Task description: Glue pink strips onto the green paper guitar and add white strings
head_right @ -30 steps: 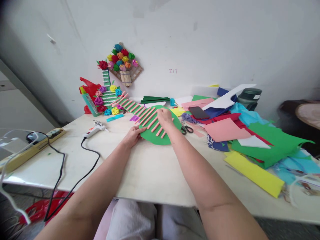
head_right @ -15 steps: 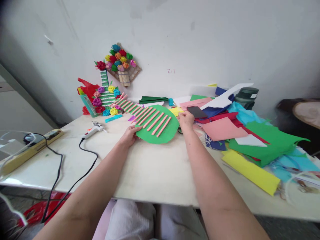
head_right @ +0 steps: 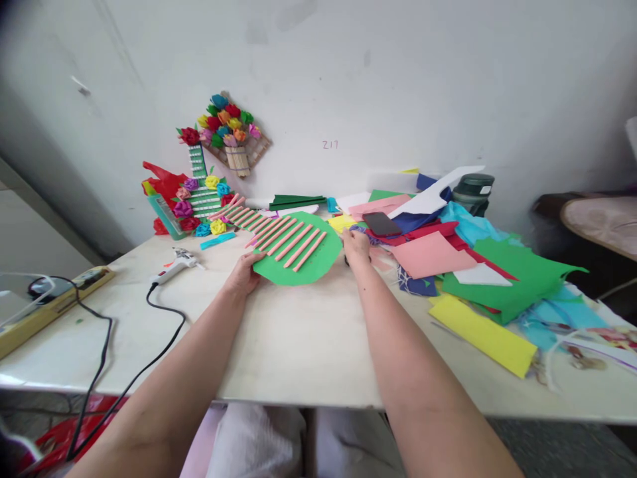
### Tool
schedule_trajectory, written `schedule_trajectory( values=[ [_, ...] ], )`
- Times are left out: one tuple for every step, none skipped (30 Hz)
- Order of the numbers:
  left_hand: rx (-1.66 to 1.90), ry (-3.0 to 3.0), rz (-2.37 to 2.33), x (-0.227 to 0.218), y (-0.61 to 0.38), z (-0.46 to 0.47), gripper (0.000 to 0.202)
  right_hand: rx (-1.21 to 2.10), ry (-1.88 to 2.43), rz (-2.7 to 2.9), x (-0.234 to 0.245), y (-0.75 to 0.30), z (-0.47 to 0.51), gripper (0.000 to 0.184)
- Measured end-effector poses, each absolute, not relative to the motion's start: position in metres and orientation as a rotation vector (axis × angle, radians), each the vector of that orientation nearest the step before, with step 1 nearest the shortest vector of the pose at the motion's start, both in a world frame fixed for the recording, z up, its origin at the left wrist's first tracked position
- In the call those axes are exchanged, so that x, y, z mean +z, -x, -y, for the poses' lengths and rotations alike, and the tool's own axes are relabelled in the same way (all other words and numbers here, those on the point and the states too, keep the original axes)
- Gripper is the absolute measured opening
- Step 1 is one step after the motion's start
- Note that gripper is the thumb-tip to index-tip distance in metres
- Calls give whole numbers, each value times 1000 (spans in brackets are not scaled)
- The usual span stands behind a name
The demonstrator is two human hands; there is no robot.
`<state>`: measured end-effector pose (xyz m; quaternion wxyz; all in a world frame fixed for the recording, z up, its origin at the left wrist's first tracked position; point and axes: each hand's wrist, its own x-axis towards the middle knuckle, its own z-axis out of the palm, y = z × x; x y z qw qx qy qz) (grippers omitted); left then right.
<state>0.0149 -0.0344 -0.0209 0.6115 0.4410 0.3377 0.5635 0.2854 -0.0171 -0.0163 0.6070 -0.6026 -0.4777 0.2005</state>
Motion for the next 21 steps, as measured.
schedule_trajectory(
  values=[
    [1300,-1012,-781,-20,-15,35,25,452,1411,1077,-17,-284,17,30],
    [1297,-1007,-784,-19,-15,36,25,462,1416,1045,-18,-282,18,31],
    [1294,-1001,-786,-19,-15,36,25,507,1396,1012,-18,-280,18,29],
    [1292,-995,-788,-18,-15,36,25,588,1343,981,-18,-278,19,27],
    [1291,-991,-789,-18,-15,36,25,693,1270,948,-17,-276,21,24],
    [1289,-989,-790,-18,-15,36,25,815,1190,920,-16,-274,23,24],
    [1286,-988,-790,-18,-15,36,26,945,1112,904,-14,-273,25,28],
    [1281,-991,-791,-19,-15,36,26,1071,1042,903,-12,-272,28,33],
    [1275,-997,-792,-19,-15,36,27,1175,986,910,-10,-272,30,37],
    [1262,-1005,-792,-20,-15,36,27,1255,942,928,-9,-271,33,38],
    [1249,-1016,-790,-20,-16,36,28,1307,909,945,-8,-271,35,34],
    [1237,-1029,-787,-20,-16,37,28,1328,888,954,-7,-271,37,27],
    [1224,-1042,-783,-21,-16,37,29,1327,880,951,-7,-271,38,21],
    [1213,-1057,-783,-21,-16,37,29,1315,885,939,-8,-271,38,17],
    [1207,-1072,-785,-20,-16,38,29,1299,897,923,-9,-271,38,17],
    [1211,-1086,-787,-20,-15,38,28,1281,912,905,-10,-272,38,17],
    [1222,-1094,-783,-19,-14,38,26,1260,925,886,-11,-272,37,17],
    [1236,-1096,-770,-18,-11,37,27,1242,935,871,-12,-273,37,16],
    [1256,-1088,-751,-17,-9,37,30,1229,941,861,-13,-274,36,15],
    [1286,-1067,-734,-16,-5,36,36,1219,946,857,-13,-275,36,15],
    [1330,-1036,-725,-15,-2,34,42,1211,952,855,-13,-275,36,14]
  ],
)
